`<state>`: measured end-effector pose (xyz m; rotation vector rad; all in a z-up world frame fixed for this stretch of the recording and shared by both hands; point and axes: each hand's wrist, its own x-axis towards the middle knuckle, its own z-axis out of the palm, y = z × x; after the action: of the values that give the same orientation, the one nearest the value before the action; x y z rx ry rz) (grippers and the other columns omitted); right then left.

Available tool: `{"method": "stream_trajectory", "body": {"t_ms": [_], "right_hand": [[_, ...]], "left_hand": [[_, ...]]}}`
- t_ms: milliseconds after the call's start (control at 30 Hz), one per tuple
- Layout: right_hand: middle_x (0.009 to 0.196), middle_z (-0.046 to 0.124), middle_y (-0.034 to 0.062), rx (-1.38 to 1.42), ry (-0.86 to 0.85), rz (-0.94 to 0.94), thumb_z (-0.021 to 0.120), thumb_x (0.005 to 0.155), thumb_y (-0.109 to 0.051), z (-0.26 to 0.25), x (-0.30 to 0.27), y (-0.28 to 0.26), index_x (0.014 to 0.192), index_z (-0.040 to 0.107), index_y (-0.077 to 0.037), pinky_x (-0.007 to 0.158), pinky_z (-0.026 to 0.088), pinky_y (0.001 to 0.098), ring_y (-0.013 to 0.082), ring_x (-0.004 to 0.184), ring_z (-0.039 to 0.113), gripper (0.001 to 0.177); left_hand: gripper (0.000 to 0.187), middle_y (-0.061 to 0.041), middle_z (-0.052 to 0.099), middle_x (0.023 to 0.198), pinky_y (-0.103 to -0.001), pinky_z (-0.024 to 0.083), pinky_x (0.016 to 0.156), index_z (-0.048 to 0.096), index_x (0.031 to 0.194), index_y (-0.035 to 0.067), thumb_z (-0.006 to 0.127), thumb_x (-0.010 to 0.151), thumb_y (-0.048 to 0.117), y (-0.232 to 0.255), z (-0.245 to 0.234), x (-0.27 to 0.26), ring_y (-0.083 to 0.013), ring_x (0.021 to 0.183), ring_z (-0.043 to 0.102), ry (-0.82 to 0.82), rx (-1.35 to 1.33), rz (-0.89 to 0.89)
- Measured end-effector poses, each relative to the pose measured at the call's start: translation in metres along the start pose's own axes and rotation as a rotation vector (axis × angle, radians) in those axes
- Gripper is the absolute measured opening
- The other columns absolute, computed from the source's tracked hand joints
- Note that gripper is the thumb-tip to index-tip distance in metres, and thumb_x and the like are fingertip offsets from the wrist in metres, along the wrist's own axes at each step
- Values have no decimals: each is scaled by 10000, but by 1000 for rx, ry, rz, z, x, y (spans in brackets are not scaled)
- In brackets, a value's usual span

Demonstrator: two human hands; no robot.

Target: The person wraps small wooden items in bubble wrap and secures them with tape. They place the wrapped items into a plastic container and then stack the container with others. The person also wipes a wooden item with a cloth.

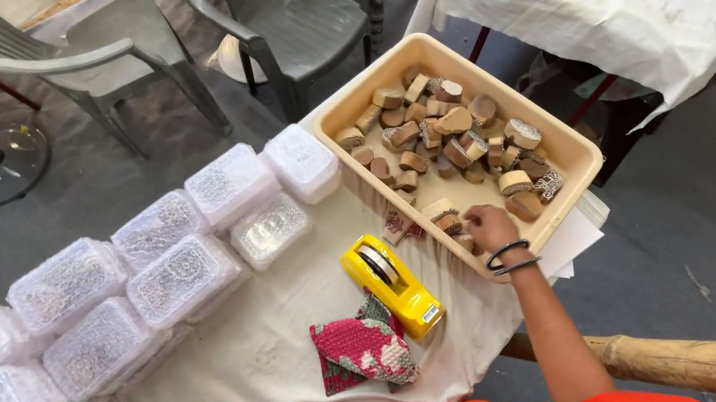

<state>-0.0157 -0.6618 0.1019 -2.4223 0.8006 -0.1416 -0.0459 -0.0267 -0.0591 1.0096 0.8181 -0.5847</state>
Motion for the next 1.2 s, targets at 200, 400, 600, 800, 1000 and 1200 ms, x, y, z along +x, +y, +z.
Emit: {"method": "stream_trajectory", "body": {"t_ms": [200,400,600,800,1000,1200], "right_hand": [[1218,724,134,63,-11,-76,796,797,-259,-7,16,7,1196,745,-103,935,560,373,285,1089,705,431],[1338,640,174,112,-124,-207,733,860,-241,39,57,11,1337,660,-84,971,517,424,342,1174,623,508],[1000,766,151,147,-62,83,642,1050,-325,29,69,27,1208,745,-48,857,579,383,294,921,749,335],[805,719,139,721,-148,279,642,1021,-377,15,51,39,1030,713,35,536,585,283,165,618,706,418],[814,727,117,922,-143,399,630,1008,-408,8,39,30,1037,694,-8,528,564,287,160,608,692,406],[796,747,132,1112,-165,453,622,1008,-444,-10,27,12,1029,670,-34,495,533,278,134,551,633,414]], "left_hand": [[424,-260,740,1021,-432,632,697,622,1199,-57,541,1046,330,-5,11,-26,-345,871,751,55,-4,112],[430,-248,745,1015,-395,630,707,624,1198,-65,552,1045,331,5,32,-51,-326,878,752,127,28,127],[431,-247,746,1012,-383,626,707,631,1196,-63,553,1044,332,5,36,-60,-317,874,753,130,19,143],[433,-241,748,1002,-369,627,722,625,1188,-71,550,1049,333,11,43,-74,-297,865,753,120,28,155],[429,-239,745,1001,-375,620,723,627,1187,-70,550,1050,329,12,42,-75,-300,863,750,108,29,161],[418,-248,748,1006,-376,631,743,633,1178,-72,551,1046,316,19,53,-91,-307,866,754,131,26,149]]}}
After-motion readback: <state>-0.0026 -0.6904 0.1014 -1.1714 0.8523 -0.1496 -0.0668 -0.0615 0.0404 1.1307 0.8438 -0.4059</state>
